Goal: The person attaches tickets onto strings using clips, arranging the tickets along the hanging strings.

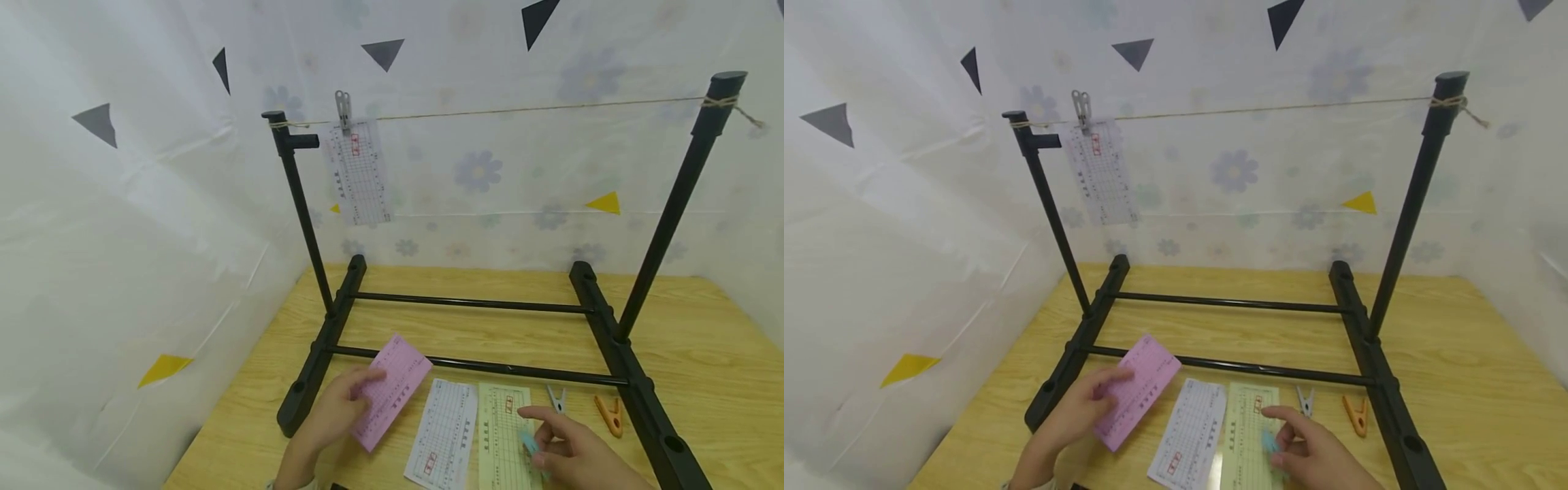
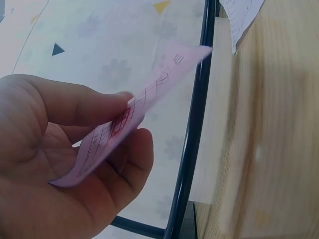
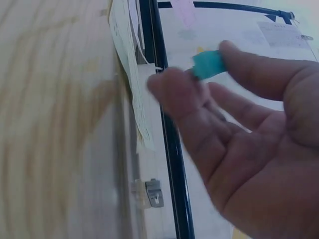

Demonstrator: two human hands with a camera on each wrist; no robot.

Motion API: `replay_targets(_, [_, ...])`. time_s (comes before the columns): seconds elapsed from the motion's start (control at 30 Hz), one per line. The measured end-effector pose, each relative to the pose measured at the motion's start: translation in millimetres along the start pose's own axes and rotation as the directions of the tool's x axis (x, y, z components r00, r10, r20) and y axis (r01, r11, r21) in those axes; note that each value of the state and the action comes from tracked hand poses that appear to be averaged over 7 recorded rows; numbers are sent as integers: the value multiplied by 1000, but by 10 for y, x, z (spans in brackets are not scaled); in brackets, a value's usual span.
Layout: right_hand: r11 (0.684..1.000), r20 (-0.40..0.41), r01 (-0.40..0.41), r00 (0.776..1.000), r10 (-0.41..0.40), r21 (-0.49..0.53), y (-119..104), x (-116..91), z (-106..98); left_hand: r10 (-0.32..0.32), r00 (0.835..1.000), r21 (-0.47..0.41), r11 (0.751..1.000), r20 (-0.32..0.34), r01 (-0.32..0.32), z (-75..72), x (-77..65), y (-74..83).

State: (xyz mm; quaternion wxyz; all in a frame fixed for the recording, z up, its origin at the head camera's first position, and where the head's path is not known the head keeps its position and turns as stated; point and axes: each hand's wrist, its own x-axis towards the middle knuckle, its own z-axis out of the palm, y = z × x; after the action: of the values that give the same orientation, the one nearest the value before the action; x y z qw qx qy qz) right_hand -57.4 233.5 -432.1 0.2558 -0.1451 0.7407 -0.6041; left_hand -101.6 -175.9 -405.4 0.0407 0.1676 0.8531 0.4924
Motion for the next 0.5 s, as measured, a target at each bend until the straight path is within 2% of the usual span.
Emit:
replay_targets(0.13, [997,-44,75,996,-74,8,-26,-45,-33,13,999,1,1000,-31,-13,16,40,5])
replay_targets(0.3, [999,-181,13,983,-22,-49,-90,-85,-43,23,997,-85,996,-71,-29,29,72,27])
replay_targets(0.5, [994,-291,-29,957,-4,-109,-112,-110,-32,80,983,-187,976,-168,-112,27,133,90])
